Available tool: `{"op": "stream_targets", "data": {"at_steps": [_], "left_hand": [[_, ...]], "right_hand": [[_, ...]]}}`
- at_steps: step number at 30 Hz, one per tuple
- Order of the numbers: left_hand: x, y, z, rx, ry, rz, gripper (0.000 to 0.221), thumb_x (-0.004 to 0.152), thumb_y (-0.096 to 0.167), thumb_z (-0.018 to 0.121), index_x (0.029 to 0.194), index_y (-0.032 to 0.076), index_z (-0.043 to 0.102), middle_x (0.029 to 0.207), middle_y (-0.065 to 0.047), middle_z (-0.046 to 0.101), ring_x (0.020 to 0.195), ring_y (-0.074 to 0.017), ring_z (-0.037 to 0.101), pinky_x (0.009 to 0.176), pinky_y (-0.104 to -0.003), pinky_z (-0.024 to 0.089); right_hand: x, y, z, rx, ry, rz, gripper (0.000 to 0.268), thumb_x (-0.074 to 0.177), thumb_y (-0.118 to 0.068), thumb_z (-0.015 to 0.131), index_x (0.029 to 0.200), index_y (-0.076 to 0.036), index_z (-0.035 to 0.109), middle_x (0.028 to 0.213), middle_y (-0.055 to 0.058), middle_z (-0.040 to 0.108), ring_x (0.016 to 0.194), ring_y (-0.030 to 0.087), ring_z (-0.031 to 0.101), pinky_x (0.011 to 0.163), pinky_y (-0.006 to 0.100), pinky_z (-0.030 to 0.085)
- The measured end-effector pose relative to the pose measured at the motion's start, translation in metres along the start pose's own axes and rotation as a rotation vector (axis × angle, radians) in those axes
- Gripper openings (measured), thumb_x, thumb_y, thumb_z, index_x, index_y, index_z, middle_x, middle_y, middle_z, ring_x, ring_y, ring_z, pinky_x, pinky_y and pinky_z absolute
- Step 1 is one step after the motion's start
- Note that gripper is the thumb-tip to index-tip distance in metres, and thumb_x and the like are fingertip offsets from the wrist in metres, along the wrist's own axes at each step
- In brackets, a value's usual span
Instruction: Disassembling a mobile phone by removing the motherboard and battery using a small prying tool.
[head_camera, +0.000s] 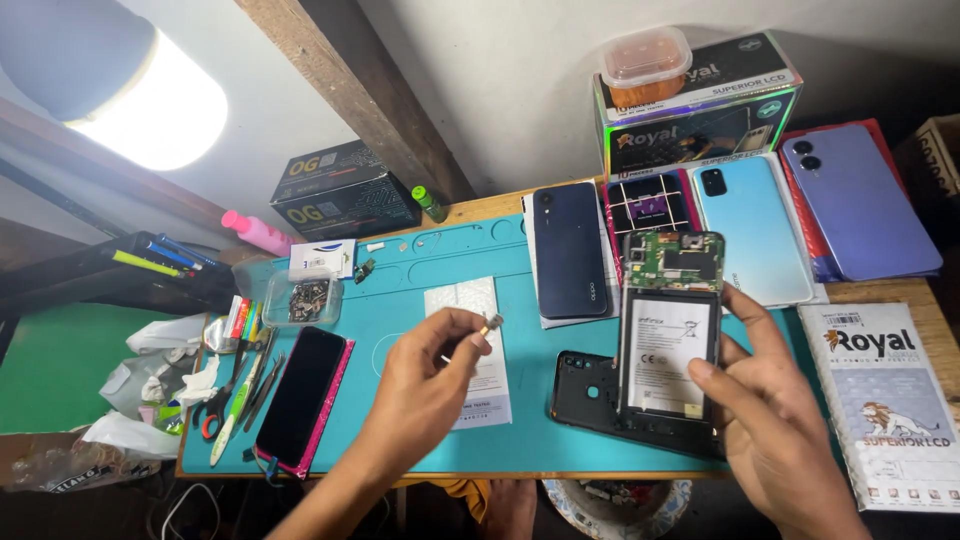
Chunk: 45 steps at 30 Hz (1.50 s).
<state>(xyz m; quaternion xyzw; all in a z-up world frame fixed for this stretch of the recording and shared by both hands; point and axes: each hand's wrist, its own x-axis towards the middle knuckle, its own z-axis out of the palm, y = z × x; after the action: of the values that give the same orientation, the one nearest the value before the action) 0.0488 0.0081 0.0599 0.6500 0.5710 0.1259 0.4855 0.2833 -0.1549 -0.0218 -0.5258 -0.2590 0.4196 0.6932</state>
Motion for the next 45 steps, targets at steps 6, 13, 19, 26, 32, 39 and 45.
{"op": "stream_targets", "data": {"at_steps": [6,13,19,26,32,39,45], "left_hand": [[0.067,0.005,-0.034,0.180,-0.080,-0.015,0.050,0.104,0.008,0.044,0.140,0.017,0.078,0.097,-0.006,0.076,0.052,-0.0096,0.034,0.048,-0.028,0.028],[0.127,-0.004,-0.031,0.183,-0.029,-0.012,0.037,0.106,0.047,0.063,0.117,0.021,0.088,0.073,0.003,0.059,0.069,-0.0110,0.041,0.066,-0.027,0.032],[0.153,-0.021,-0.024,0.117,0.031,0.136,0.031,0.105,0.033,0.071,0.085,0.011,0.077,0.075,0.000,0.071,0.064,-0.0090,0.053,0.061,-0.028,0.045],[0.161,-0.025,-0.026,0.104,0.126,0.180,0.021,0.101,0.028,0.076,0.093,0.009,0.079,0.080,0.000,0.077,0.075,-0.0078,0.065,0.070,-0.028,0.050],[0.160,-0.020,-0.025,0.107,0.128,0.172,0.020,0.099,0.025,0.079,0.087,0.010,0.080,0.081,0.000,0.080,0.074,-0.0075,0.065,0.070,-0.028,0.050],[0.161,-0.023,-0.023,-0.006,0.120,0.163,0.012,0.093,0.013,0.085,0.084,0.007,0.080,0.077,-0.004,0.080,0.066,-0.0085,0.063,0.062,-0.025,0.051],[0.159,-0.021,-0.024,-0.025,0.117,0.170,0.013,0.094,0.012,0.085,0.083,0.007,0.081,0.071,-0.004,0.075,0.064,-0.0078,0.063,0.061,-0.025,0.046]], "right_hand": [[0.003,-0.017,-0.014,-0.039,0.139,-0.001,0.026,0.101,-0.020,0.061,0.078,-0.010,0.057,0.187,0.003,0.037,0.154,0.028,0.054,0.113,0.036,0.049],[0.011,-0.024,-0.010,-0.043,0.244,0.131,0.035,0.097,-0.011,0.051,0.130,0.002,0.053,0.183,0.006,0.042,0.154,0.027,0.052,0.118,0.036,0.042],[0.014,-0.013,-0.014,-0.063,0.189,0.033,0.028,0.099,-0.019,0.060,0.073,-0.014,0.052,0.192,0.002,0.030,0.157,0.027,0.047,0.113,0.038,0.040],[0.016,-0.011,-0.013,-0.047,0.271,0.179,0.042,0.098,-0.005,0.047,0.140,-0.005,0.043,0.176,0.009,0.040,0.143,0.026,0.050,0.111,0.033,0.038],[0.021,-0.048,0.018,-0.044,0.335,0.320,0.081,0.095,-0.001,0.039,0.174,-0.012,0.028,0.158,0.015,0.051,0.143,0.028,0.051,0.117,0.036,0.035],[0.022,-0.059,0.023,-0.049,0.359,0.386,0.082,0.095,-0.002,0.038,0.175,-0.021,0.029,0.156,0.017,0.054,0.145,0.030,0.053,0.121,0.042,0.039],[0.021,-0.058,0.022,-0.044,0.347,0.382,0.082,0.095,-0.002,0.037,0.175,-0.020,0.029,0.156,0.018,0.055,0.144,0.031,0.054,0.118,0.046,0.042]]}}
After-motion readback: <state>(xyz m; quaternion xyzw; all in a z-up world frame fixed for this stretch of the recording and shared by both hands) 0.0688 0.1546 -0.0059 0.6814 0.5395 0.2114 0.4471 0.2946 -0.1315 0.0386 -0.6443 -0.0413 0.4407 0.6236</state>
